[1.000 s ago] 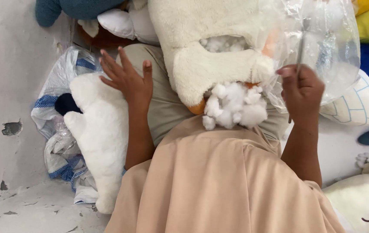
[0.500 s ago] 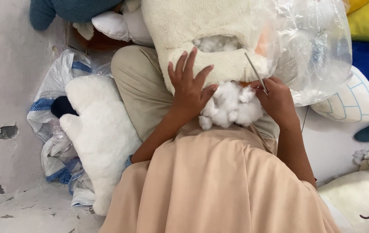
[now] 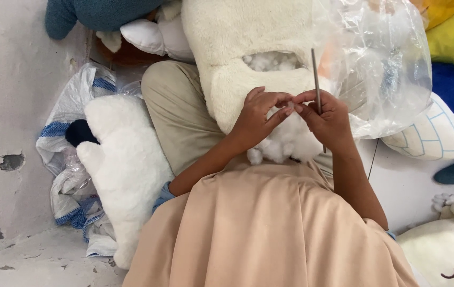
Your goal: The person is stuffing a white plush toy with white fiberfill, using a metal rod to push the material deep into the toy's body.
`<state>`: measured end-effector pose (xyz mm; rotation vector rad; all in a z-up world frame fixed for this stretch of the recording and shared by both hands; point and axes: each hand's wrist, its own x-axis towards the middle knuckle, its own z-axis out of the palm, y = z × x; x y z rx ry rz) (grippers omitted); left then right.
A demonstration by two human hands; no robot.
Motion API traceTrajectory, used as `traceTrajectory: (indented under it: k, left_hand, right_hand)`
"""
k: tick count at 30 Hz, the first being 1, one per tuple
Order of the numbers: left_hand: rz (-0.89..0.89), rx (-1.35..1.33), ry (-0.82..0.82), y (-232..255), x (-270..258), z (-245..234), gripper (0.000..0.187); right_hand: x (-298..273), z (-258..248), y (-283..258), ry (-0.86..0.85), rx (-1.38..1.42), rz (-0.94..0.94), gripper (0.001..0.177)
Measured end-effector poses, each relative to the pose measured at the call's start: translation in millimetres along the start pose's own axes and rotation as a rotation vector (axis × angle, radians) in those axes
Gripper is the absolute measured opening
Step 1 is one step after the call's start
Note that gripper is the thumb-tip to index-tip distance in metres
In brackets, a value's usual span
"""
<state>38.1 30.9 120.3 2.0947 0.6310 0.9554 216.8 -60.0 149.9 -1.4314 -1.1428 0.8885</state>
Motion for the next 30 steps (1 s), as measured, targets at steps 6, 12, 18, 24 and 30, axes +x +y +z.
traceTrajectory:
  k: [6,12,18,24,30]
  left_hand:
    - [-0.012,-0.082,0.104,-9.0,10.9,-8.3,0.021]
    - [0.178,0.345,0.191,-38.0,46.2,-8.8,0.019]
    - [0.261,0.576,0.225,-49.1,38.2,0.2,0.016]
    - [0.271,0.693,0.209,-61.9,38.2,7.2,0.031]
    - [0.26,0.716,0.18,-59.2,38.1,7.5,0.032]
  right_hand:
    - [23.5,10.0,2.0,0.098,-0.412,-0.333,0.014]
    - [87.1,18.2,32.8,0.248,-0.623,-0.531,0.014]
    - [91.5,33.0,31.5,0.176,-0.635,-0.501,0.016]
    - [72.0,1.4,21.4,0.201,-0.359,-0.438,0.017]
    - [53.0,-18.9,5.2,0.394,-0.486,-0.621,0.046]
